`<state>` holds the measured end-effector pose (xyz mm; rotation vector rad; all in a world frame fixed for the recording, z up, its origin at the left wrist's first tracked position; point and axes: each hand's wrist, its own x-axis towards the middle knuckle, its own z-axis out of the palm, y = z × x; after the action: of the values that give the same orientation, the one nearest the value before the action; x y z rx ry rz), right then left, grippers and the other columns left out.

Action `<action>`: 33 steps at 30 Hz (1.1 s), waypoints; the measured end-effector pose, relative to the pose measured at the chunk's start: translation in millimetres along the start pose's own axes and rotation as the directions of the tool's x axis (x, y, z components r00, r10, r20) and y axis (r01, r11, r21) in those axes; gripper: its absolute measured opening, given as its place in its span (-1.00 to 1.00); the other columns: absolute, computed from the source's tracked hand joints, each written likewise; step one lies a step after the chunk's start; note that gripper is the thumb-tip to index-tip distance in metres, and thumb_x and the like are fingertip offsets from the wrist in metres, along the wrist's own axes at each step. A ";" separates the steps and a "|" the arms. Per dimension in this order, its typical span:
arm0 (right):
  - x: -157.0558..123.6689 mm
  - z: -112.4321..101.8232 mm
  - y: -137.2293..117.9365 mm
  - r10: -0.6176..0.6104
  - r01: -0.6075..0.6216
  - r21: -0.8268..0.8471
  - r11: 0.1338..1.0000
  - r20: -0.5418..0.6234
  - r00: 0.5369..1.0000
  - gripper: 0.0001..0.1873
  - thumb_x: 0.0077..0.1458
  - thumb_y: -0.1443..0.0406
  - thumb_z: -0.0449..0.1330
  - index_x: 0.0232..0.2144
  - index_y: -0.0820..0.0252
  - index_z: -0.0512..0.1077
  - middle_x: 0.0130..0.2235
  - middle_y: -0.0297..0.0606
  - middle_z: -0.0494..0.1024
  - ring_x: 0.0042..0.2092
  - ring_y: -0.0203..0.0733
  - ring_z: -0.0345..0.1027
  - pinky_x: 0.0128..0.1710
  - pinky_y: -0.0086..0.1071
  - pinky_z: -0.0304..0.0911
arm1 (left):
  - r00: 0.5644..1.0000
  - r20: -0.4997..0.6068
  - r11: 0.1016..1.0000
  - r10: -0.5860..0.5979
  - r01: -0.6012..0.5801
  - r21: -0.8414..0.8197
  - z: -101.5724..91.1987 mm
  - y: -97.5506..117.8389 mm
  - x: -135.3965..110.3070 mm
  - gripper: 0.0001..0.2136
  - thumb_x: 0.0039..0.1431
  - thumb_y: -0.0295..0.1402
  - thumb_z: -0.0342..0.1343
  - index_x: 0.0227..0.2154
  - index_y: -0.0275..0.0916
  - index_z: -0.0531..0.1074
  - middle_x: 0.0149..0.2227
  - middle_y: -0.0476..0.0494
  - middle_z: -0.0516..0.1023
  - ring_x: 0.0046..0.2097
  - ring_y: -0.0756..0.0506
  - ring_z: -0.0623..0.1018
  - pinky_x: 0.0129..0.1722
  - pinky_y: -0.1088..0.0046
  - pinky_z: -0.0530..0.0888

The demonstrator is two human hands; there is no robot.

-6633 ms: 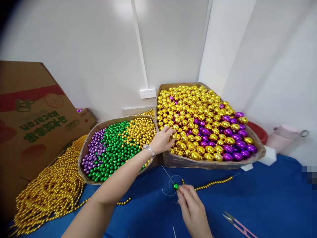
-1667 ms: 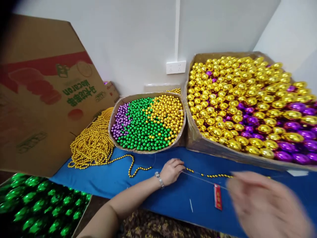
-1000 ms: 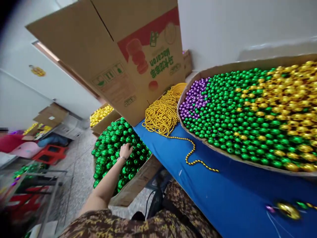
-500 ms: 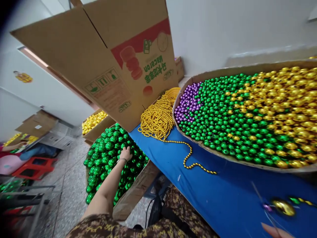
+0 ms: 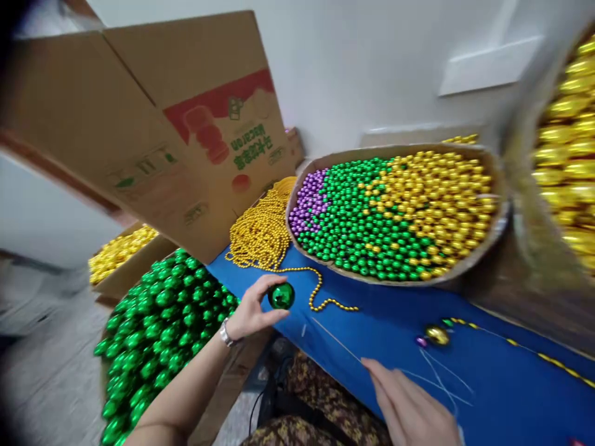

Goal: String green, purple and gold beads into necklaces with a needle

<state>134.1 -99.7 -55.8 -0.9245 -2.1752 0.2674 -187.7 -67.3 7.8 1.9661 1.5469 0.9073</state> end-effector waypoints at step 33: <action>-33.0 -94.5 20.3 0.380 -0.432 -0.299 0.851 -0.217 0.899 -0.73 0.24 0.29 -0.05 -0.16 0.15 0.43 -0.24 -0.23 0.60 -0.27 -0.23 0.51 -0.25 -0.43 0.37 | 0.584 0.812 0.231 -0.010 0.791 -0.566 166.6 83.5 28.4 -0.54 0.11 0.04 0.00 -0.17 -0.30 0.31 -0.34 -0.22 0.53 -0.45 -0.07 0.57 -0.53 0.51 0.49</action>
<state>227.1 -116.6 -17.0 -1.5576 -1.8969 0.0141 -5.3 -55.2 -37.8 0.6876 0.7015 0.4609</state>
